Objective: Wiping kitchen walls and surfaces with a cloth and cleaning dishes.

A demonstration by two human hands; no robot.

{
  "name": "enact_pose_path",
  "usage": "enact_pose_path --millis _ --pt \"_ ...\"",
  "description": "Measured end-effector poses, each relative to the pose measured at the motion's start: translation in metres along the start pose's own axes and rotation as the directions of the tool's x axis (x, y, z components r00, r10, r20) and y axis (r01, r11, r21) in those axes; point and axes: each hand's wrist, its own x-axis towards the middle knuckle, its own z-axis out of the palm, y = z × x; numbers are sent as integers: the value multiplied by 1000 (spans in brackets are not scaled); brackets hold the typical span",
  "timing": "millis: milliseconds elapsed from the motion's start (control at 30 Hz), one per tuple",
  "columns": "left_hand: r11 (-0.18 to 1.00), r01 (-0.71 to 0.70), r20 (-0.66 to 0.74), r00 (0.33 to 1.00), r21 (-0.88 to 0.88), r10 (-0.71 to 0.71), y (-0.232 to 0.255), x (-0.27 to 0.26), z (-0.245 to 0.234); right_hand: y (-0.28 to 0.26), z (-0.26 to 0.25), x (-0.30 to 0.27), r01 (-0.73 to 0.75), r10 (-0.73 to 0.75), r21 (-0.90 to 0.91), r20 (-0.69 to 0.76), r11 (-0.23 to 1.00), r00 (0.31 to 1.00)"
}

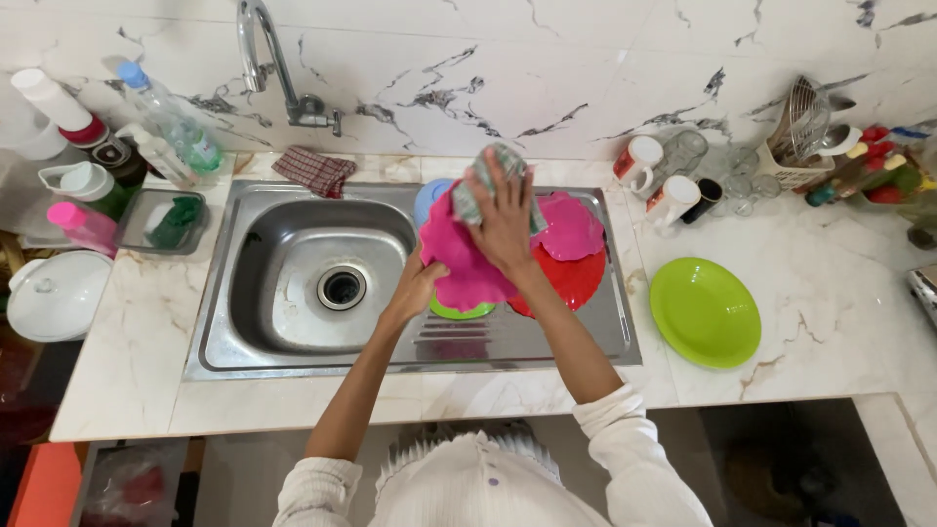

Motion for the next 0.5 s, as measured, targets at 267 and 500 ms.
enact_pose_path --millis 267,500 --pt "989 -106 186 979 107 85 62 -31 43 45 -14 17 -470 598 469 -169 748 783" --pt "890 251 211 914 381 -348 113 -3 32 16 -74 46 92 -82 22 -270 996 959"
